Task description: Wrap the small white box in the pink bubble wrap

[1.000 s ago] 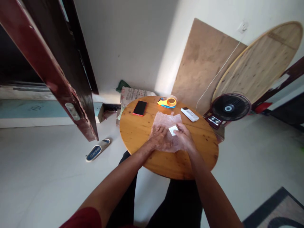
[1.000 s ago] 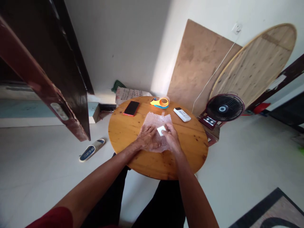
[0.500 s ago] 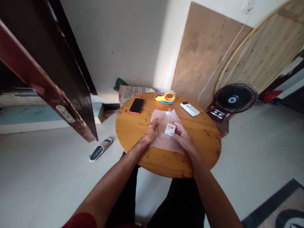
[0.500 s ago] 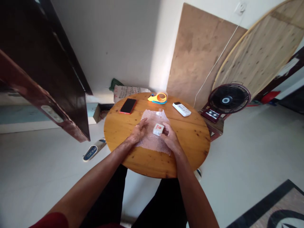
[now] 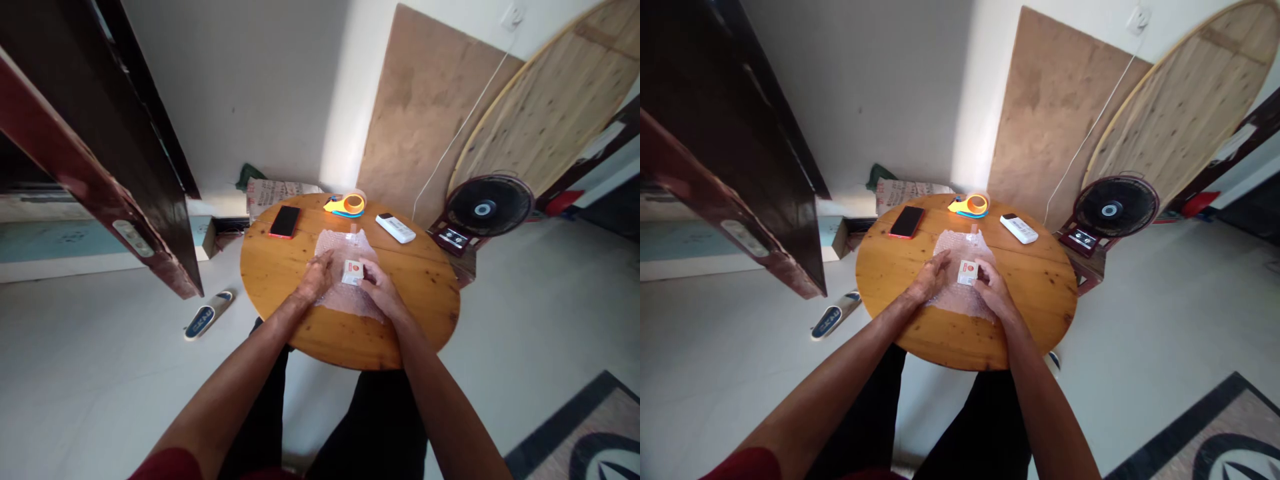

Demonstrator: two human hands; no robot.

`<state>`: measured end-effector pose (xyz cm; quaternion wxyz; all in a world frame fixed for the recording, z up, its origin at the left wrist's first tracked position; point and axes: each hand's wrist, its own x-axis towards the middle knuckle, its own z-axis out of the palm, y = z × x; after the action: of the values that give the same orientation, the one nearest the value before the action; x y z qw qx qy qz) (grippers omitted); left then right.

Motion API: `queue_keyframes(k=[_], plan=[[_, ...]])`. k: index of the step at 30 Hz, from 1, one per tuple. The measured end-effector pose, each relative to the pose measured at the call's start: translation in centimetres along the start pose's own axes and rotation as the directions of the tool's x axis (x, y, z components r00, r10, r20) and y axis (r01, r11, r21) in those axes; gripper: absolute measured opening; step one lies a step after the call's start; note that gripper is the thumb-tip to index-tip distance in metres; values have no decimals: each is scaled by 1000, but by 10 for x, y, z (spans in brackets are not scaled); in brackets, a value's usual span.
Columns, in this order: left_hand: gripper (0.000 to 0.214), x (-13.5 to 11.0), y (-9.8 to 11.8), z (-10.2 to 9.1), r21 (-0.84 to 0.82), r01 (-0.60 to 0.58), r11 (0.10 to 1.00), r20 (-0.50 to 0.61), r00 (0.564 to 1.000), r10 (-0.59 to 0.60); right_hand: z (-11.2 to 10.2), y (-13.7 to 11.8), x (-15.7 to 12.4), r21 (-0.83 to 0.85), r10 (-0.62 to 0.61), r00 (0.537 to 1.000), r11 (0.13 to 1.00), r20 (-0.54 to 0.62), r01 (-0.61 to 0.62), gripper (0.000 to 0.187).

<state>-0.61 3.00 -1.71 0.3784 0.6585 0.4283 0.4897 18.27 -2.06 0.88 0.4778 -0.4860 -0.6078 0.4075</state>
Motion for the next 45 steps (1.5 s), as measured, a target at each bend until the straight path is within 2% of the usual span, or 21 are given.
queue_keyframes(k=[4, 7, 15, 26, 30, 33, 36, 39, 42, 45], plan=[[45, 0, 3, 0, -53, -3, 999, -2, 1000, 3, 1, 3, 1, -31, -9, 999, 999, -31, 8, 57], [44, 1, 4, 2, -70, 14, 997, -21, 1000, -15, 0, 5, 1, -26, 1, 1000, 1000, -26, -2, 58], [46, 0, 2, 2, -23, -13, 1000, -16, 1000, 13, -2, 5, 1, 0, -12, 1000, 1000, 9, 12, 56], [55, 0, -7, 5, 110, -80, 991, 7, 997, 79, 2, -4, -1, 3, 7, 1000, 1000, -12, -7, 61], [54, -1, 1, 2, 147, -84, 986, -1, 996, 85, 2, -3, -2, 14, 2, 1000, 1000, -6, -2, 64], [56, -3, 19, -9, 219, -99, 971, 3, 995, 101, 2, 0, 0, 45, 11, 1000, 999, -17, -10, 66], [49, -13, 44, -24, 454, -168, 875, 101, 985, 136, 0, 3, 1, 77, 22, 997, 997, -68, -17, 64], [38, -36, 66, -36, 539, -320, 779, 279, 941, 193, -2, 5, 3, 109, 26, 989, 994, -146, -10, 57], [36, -60, 78, -36, 585, -408, 701, 399, 897, 189, -4, 7, 4, 168, 38, 973, 986, -226, 0, 52], [33, -75, 82, -29, 632, -420, 652, 428, 890, 159, -5, 7, 5, 227, 81, 960, 974, -268, -18, 48]])
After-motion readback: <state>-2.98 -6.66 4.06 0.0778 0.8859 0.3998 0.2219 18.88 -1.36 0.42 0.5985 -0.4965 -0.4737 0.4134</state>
